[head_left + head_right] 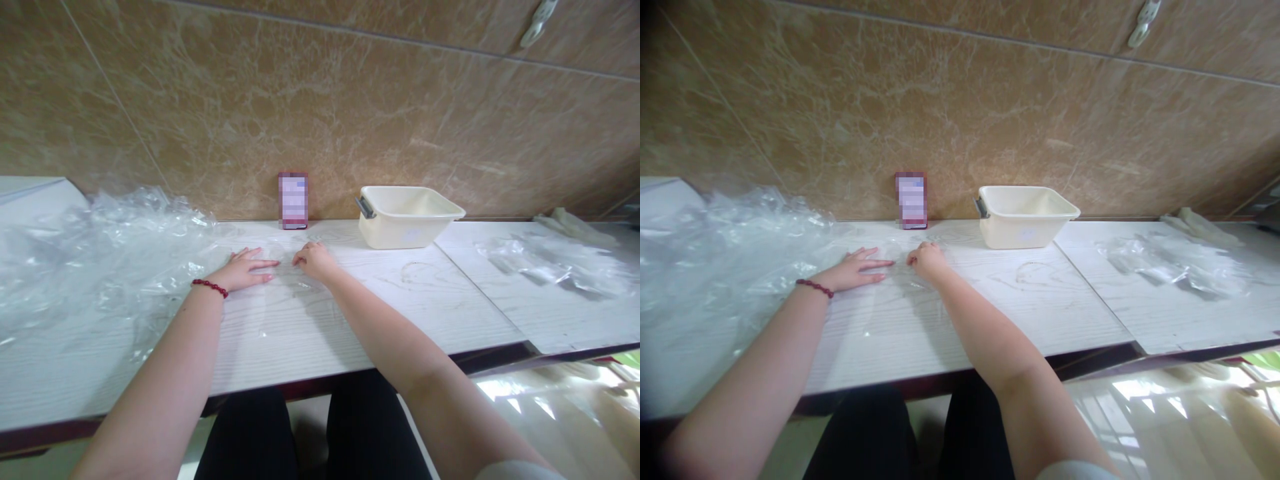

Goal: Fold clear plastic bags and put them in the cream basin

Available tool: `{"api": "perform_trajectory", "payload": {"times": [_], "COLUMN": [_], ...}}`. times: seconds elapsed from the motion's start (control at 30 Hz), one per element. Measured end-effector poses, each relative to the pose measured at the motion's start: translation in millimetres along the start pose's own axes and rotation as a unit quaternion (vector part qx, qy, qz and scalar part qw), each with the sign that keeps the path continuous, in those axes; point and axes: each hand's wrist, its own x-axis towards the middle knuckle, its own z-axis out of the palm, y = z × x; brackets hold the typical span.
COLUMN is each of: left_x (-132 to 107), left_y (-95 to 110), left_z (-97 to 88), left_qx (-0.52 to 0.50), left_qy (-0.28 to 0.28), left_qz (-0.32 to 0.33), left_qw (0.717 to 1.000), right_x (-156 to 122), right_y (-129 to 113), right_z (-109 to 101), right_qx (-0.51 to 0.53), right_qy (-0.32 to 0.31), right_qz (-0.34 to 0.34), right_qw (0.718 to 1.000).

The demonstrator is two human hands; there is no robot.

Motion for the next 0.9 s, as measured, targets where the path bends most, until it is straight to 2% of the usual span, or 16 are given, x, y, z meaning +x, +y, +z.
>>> {"api": "perform_trajectory", "payload": {"times": [0.23,0.33,0.47,0.9], "left_x": [-0.6,-0.1,0.3,-1.5], "left_y": [1.8,1.9,2.6,-0.3], "left_z": [-0.3,-0.1,-0.6,-2.4], "left_qx": [0.005,0.009,0.015,0.002], "left_qy": [-0.022,-0.024,-0.032,-0.024], "left_qz": [-0.01,-0.012,-0.018,-0.013], "left_qw": [1.0,1.0,0.999,1.0], "right_x": [-3.4,-5.6,-9.6,-8.2], "right_y": [-0.9,-6.7,-15.5,-1.3], "right_z": [-8.5,-7.2,-0.9,-10.7], "right_qx": [-0.042,-0.017,0.016,0.005], "right_qy": [0.006,0.023,0.006,-0.038], "right_qz": [0.092,0.064,0.024,0.098], "right_qw": [0.995,0.998,1.0,0.994]}}
